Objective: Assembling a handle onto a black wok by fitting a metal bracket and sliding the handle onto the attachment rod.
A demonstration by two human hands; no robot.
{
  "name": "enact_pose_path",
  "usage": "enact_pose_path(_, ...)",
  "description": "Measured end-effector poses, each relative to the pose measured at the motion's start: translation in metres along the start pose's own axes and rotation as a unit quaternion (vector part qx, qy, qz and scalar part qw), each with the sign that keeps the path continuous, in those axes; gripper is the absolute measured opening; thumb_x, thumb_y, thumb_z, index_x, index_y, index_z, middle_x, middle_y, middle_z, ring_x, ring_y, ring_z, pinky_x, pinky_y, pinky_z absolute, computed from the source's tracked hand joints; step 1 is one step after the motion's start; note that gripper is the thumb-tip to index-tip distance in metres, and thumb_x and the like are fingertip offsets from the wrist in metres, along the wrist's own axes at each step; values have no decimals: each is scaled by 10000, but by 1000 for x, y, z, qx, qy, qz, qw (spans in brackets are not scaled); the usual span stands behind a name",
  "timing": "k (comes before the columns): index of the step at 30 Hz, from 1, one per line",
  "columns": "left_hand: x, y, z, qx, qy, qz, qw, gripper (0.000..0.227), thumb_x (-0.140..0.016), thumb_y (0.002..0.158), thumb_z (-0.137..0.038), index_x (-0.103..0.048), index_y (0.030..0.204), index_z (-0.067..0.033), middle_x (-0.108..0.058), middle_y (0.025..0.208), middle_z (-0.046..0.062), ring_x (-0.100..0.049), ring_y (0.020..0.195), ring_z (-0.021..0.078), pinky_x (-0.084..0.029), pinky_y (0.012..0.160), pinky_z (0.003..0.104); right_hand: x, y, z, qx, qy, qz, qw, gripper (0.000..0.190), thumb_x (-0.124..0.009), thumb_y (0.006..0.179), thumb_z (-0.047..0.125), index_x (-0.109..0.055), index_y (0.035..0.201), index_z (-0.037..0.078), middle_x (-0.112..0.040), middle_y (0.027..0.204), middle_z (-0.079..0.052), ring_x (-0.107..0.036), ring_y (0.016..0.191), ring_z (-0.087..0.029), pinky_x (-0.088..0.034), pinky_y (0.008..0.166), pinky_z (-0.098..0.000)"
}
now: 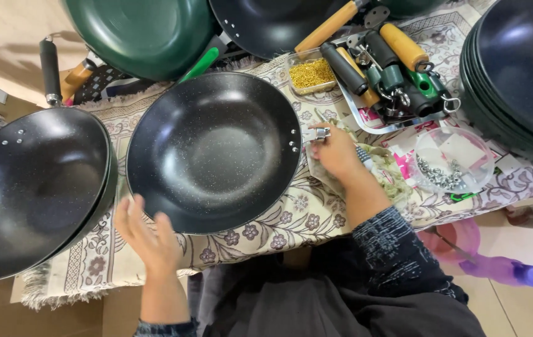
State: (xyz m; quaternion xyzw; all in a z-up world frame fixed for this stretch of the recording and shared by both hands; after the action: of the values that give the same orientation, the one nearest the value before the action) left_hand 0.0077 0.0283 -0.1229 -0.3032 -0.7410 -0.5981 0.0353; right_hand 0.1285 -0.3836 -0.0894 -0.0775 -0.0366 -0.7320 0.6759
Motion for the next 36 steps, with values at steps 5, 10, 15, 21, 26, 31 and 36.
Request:
enact_pose_path(5, 23, -32, -89, -158, -17, 49, 986, 398, -517, 1070, -379, -568, 1361, -113, -374, 1549, 182, -250, 1518, 407, -223, 1257, 613, -10, 6, 3, -114, -250, 37, 961, 799, -681, 932, 349, -306, 1465, -114, -739, 1111, -144, -652, 1117, -326, -448, 990, -426)
enact_pose_path(10, 24, -52, -102, -201, -71, 89, 973, 308, -580, 1034, -338, -640, 1292, -181, -417, 1532, 135, -279, 1503, 397, -232, 1246, 597, -10, 5, 0, -135, -294, 77, 943, 924, -629, 966, 425, -176, 1577, -101, -630, 1435, -91, -510, 1400, -301, -302, 1219, -471)
enact_pose_path(15, 14, -65, -96, -202, -47, 122, 971, 259, -655, 986, -357, -713, 1194, -214, -482, 1442, 129, -359, 1433, 400, -259, 1208, 583, -15, 17, -36, 2, -388, 119, 914, 409, -595, 944, 392, -718, 1172, 77, -480, 1329, -241, -598, 1134, -420, -464, 1076, -480)
enact_pose_path(21, 9, -65, -92, -226, -40, 108, 967, 229, -673, 986, -358, -720, 1134, -190, -366, 1537, 134, -278, 1494, 376, -452, 1005, 591, -32, 6, -26, 239, -477, 119, 837, 351, -546, 984, 307, -637, 757, 56, -703, 728, -159, -625, 686, -413, -464, 947, -510)
enact_pose_path(26, 18, -66, -108, -182, -36, 83, 979, 237, -627, 992, -395, -732, 1132, -235, -475, 1452, 125, -338, 1444, 396, -302, 1168, 584, -44, 12, -49, 416, -491, 14, 765, 491, -576, 936, 310, -548, 487, 112, -554, 481, -68, -581, 519, -333, -475, 501, -421)
enact_pose_path(31, 22, -54, -148, -223, -148, 93, 959, 264, -607, 986, -415, -745, 1157, -268, -589, 1303, 81, -517, 1213, 358, -451, 979, 491, -57, 23, -57, 334, -561, 4, 757, 458, -692, 746, 308, -405, 414, 178, -482, 453, 53, -535, 480, -272, -384, 452, -343)
enact_pose_path(36, 1, -10, -212, -257, -351, 224, 872, 211, -572, 1008, -246, -686, 1136, -124, -653, 1216, 172, -628, 1136, 419, -521, 917, 539, -57, 22, -57, 243, -464, 12, 852, 597, -534, 823, 645, -676, 566, 125, -621, 540, -51, -583, 586, -292, -490, 653, -407)
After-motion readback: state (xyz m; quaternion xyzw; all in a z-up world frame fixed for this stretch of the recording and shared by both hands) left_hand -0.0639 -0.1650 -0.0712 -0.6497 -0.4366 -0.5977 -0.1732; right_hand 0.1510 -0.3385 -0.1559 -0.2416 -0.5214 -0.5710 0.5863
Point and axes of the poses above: each hand's wrist, its own y-axis towards the middle knuckle, its own x-axis out of the back of the hand, z = x × y, the point moved 2 cm from there along y, towards the middle knuckle
